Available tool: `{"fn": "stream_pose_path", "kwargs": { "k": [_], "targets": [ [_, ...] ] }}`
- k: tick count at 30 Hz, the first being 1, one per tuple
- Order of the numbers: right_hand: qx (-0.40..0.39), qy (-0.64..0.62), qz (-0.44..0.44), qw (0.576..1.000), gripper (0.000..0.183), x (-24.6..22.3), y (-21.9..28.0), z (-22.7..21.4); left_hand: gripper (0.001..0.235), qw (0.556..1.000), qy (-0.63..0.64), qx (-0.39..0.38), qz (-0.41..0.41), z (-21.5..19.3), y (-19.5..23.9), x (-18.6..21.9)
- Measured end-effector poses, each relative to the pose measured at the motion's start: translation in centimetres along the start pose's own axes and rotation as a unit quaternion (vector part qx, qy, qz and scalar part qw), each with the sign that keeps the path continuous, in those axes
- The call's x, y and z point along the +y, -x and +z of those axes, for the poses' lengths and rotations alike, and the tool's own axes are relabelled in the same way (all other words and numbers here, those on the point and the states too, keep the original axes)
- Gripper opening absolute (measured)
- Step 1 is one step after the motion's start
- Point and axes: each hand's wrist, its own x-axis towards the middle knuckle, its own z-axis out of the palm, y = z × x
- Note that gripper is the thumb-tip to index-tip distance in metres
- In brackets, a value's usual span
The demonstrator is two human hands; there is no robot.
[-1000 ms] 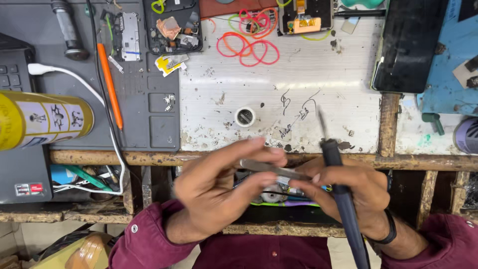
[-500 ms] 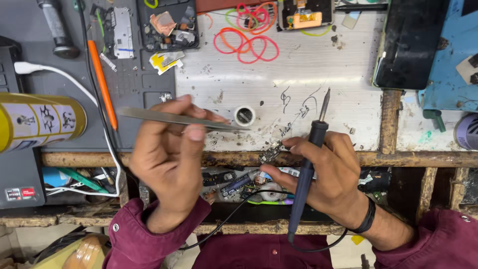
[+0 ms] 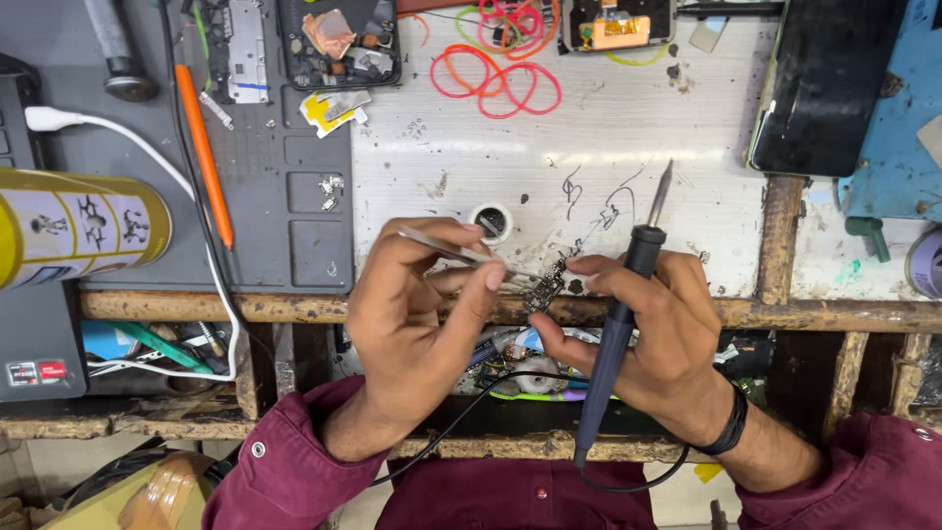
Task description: The person uses a soldering iron and tweezers to work on a small circuit board, applying solder and adjusting components. They also use a brush to clean the board and handle a small container of solder. The workspace is cluttered with tools and electronic parts.
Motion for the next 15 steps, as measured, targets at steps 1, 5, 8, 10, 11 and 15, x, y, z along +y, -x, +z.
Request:
{"fn": "stream_pose_path", "kwargs": {
  "k": [1, 5, 8, 10, 11, 15],
  "targets": [
    [-0.002, -0.002, 0.003, 1.000, 0.063, 0.0, 0.0, -0.1, 0.027, 1.000, 0.006, 0.003, 0.002, 0.1, 0.0, -0.2],
    [-0.007, -0.008, 0.008, 1.000, 0.065, -0.1, 0.0, -0.2, 0.027, 1.000, -0.003, 0.017, 0.002, 0.4, -0.1, -1.0],
    [-0.010, -0.011, 0.010, 1.000, 0.065, -0.1, 0.0, -0.2, 0.025, 0.999, -0.018, 0.026, 0.013, 0.6, -0.2, -1.3],
    [-0.013, -0.012, 0.012, 1.000, 0.064, -0.1, 0.1, -0.2, 0.026, 0.999, -0.015, 0.029, 0.011, 0.6, -0.3, -1.4],
    [-0.015, -0.012, 0.012, 1.000, 0.064, 0.0, 0.1, -0.2, 0.027, 0.999, -0.014, 0.030, 0.009, 0.6, -0.3, -1.4],
    [-0.024, -0.016, -0.008, 1.000, 0.060, 0.3, 0.3, -0.1, 0.026, 0.999, -0.035, 0.027, 0.011, 0.6, -0.1, -1.4]
  ]
}}
